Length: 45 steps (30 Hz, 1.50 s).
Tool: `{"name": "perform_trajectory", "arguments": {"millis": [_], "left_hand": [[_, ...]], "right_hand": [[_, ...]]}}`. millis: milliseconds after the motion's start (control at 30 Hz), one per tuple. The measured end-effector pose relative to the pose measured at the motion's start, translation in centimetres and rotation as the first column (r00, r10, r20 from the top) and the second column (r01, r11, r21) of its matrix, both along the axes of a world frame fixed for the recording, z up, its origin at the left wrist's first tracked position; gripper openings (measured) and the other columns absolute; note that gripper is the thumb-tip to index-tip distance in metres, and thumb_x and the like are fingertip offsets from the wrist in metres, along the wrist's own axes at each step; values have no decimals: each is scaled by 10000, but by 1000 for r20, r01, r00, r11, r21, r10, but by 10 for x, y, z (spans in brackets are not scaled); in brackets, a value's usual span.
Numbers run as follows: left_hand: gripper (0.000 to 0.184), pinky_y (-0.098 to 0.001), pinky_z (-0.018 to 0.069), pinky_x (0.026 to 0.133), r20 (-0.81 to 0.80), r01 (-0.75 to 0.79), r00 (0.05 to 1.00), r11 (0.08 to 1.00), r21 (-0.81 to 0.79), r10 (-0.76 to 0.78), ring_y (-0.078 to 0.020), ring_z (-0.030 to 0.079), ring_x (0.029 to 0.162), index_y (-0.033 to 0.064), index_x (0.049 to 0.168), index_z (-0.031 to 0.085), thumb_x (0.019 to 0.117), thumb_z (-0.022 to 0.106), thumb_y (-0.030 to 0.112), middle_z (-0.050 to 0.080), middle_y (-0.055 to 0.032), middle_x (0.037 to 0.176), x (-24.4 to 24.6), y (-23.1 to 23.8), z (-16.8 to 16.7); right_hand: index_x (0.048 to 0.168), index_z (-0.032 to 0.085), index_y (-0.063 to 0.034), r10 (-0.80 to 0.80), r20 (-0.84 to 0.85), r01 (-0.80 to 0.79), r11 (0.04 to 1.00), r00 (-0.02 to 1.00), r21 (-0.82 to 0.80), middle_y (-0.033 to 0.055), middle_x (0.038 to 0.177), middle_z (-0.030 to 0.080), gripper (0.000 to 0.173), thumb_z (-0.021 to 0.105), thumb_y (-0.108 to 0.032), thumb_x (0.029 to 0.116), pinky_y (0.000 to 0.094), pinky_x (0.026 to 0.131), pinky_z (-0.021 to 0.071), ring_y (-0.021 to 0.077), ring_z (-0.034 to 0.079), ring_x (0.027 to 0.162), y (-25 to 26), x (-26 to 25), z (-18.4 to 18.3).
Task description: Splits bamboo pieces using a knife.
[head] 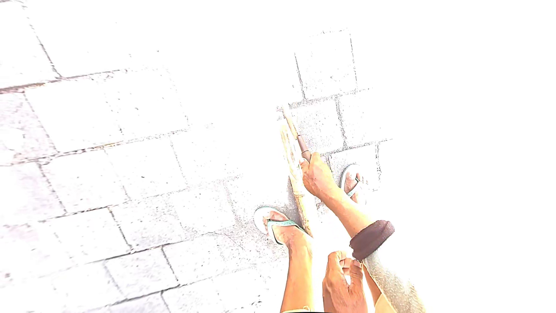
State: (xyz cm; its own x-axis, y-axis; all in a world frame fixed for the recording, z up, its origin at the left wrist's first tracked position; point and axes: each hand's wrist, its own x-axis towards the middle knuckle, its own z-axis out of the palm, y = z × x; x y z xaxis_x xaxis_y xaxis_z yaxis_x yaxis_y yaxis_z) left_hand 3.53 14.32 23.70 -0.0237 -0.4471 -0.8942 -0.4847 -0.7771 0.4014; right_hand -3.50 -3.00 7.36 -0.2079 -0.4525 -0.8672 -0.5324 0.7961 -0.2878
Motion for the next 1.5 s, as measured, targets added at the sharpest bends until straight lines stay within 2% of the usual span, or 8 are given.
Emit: {"name": "perform_trajectory", "arguments": {"millis": [233, 433, 567, 667, 900, 1067, 1233, 1500], "left_hand": [[315, -361, 609, 848, 1, -28, 1000, 999, -19, 28, -179, 723, 932, -43, 1189, 637, 1006, 626, 213, 721, -131, 1026, 4, -3, -2], [308, -343, 601, 832, 12, -33, 999, 999, -37, 33, -161, 710, 912, -43, 1172, 642, 1005, 602, 212, 709, -121, 1005, 6, -7, -3], [251, -318, 606, 824, 16, -35, 999, 995, -90, 37, -137, 718, 891, -38, 1163, 645, 992, 608, 143, 724, -104, 981, 8, -5, -6], [250, -343, 591, 834, 40, -12, 999, 994, -105, 16, -147, 710, 887, -49, 1165, 649, 960, 568, 69, 724, -111, 969, 10, -9, -8], [309, -322, 568, 884, 57, -124, 991, 992, 35, 122, -159, 695, 960, -45, 1222, 640, 1043, 547, 189, 710, -142, 1084, 10, -27, -1], [283, -293, 596, 794, 93, -110, 989, 993, -44, 114, -117, 697, 886, 8, 1168, 666, 1012, 564, 221, 712, -77, 1014, 18, -23, -12], [272, -285, 599, 739, 131, -98, 985, 990, -103, 111, -83, 694, 843, 67, 1158, 671, 998, 571, 264, 716, -4, 959, 28, -30, -21], [314, -313, 596, 747, 143, -113, 982, 990, -82, 124, -105, 693, 844, 78, 1165, 671, 1021, 534, 320, 709, -11, 953, 32, -29, -37]], "right_hand": [[1191, 524, -101, -166, 40, 171, 945, 985, -278, 103, 897, 618, 418, 358, -473, 1100, 481, 700, 554, 260, 655, 790, -12, -13, 41], [1235, 502, -60, -310, 33, 228, 617, 950, -753, 19, 784, 558, 411, 380, -426, 1094, 327, 542, 534, 125, 574, 600, -23, -4, 46], [1254, 505, -55, -26, -68, 18, 992, 997, -127, 149, 966, 671, 453, 351, -452, 1098, 517, 743, 595, 310, 711, 847, 10, 8, 18], [1270, 498, -93, 18, -29, -14, 988, 999, 157, 160, 1016, 690, 470, 369, -507, 1088, 544, 778, 586, 339, 721, 927, 3, 16, 16], [1235, 496, -57, -466, 371, 396, 883, 803, 254, 122, 852, 623, 318, 578, -290, 1036, 364, 530, 575, 207, 633, 575, 20, -11, -7], [1261, 522, -52, -12, 104, -7, 983, 995, 182, 172, 884, 651, 379, 611, -292, 982, 478, 579, 567, 286, 663, 649, 17, -26, -28], [1209, 538, -34, 470, -74, -471, 882, 880, 10, 194, 909, 682, 311, 606, -223, 972, 615, 713, 564, 394, 705, 842, -2, -105, -62], [1156, 558, -79, 65, 224, -73, 997, 972, 28, 109, 755, 591, 629, 339, -656, 1034, 490, 573, 546, 267, 622, 628, 89, -69, 47]]}}
